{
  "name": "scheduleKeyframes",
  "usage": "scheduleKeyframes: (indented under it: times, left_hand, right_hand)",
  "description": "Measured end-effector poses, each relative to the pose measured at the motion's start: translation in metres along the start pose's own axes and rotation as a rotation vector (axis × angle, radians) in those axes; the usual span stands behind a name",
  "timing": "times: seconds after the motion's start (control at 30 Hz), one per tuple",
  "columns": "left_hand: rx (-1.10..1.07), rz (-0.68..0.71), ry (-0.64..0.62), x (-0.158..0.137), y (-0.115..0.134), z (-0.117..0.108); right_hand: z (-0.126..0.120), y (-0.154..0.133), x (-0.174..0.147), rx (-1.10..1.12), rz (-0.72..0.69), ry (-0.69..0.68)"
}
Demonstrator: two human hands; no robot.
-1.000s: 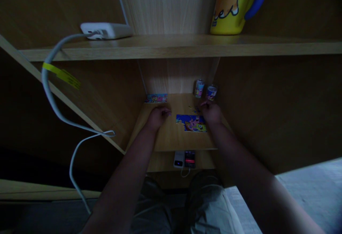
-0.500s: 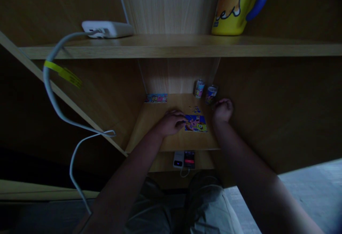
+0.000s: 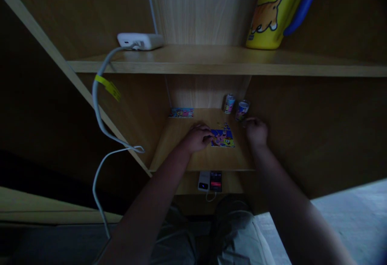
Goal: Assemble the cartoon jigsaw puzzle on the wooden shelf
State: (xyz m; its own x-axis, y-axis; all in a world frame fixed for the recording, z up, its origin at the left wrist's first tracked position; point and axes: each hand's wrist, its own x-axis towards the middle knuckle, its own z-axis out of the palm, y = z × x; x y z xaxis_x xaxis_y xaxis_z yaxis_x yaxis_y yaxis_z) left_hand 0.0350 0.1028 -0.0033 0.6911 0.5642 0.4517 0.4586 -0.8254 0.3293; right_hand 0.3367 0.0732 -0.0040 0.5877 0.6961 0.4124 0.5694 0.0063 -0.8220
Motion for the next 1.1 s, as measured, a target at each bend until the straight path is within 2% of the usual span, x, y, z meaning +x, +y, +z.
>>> scheduleKeyframes:
  times: [0.07, 0.13, 0.23, 0.33, 0.5, 0.63, 0.77, 0.83, 0.9, 1.0, 1.1]
  left_hand:
    - [0.009, -0.007, 0.0, 0.0, 0.0, 0.0]
    - [0.018, -0.022, -0.005, 0.0, 0.0, 0.001]
    - [0.032, -0.055, -0.006, 0.0, 0.001, 0.001]
    - [0.046, -0.082, -0.011, 0.0, 0.003, 0.001]
    - [0.051, -0.083, -0.007, -0.001, 0.003, 0.004]
    - [-0.028, -0.075, 0.109, -0.001, -0.004, 0.004]
    - [-0.177, -0.168, 0.38, -0.003, -0.023, -0.002]
    - [-0.226, -0.251, 0.508, -0.005, -0.033, -0.005]
    - [-0.274, -0.295, 0.575, -0.006, -0.039, -0.006]
    - [-0.368, -0.255, 0.548, -0.006, -0.039, -0.005]
    - [-0.437, -0.167, 0.401, -0.005, -0.031, -0.003]
  right_hand:
    - [-0.01, 0.001, -0.015, -0.306, -0.123, -0.137]
    - [-0.017, 0.002, -0.029, -0.578, -0.2, -0.216]
    - [-0.021, -0.002, -0.044, -0.823, -0.236, -0.363]
    - [-0.023, -0.012, -0.049, -0.908, -0.182, -0.453]
    - [-0.03, -0.029, -0.054, -0.925, -0.199, -0.476]
    - [-0.039, -0.037, -0.052, -0.952, -0.226, -0.549]
    - [-0.049, -0.041, -0.04, -0.883, -0.217, -0.634]
    - [-0.051, -0.042, -0.035, -0.761, -0.206, -0.664]
    - [-0.048, -0.044, -0.036, -0.574, -0.185, -0.671]
    - [-0.033, -0.05, -0.044, -0.251, -0.098, -0.667]
    - [-0.01, -0.061, -0.053, 0.015, 0.033, -0.731]
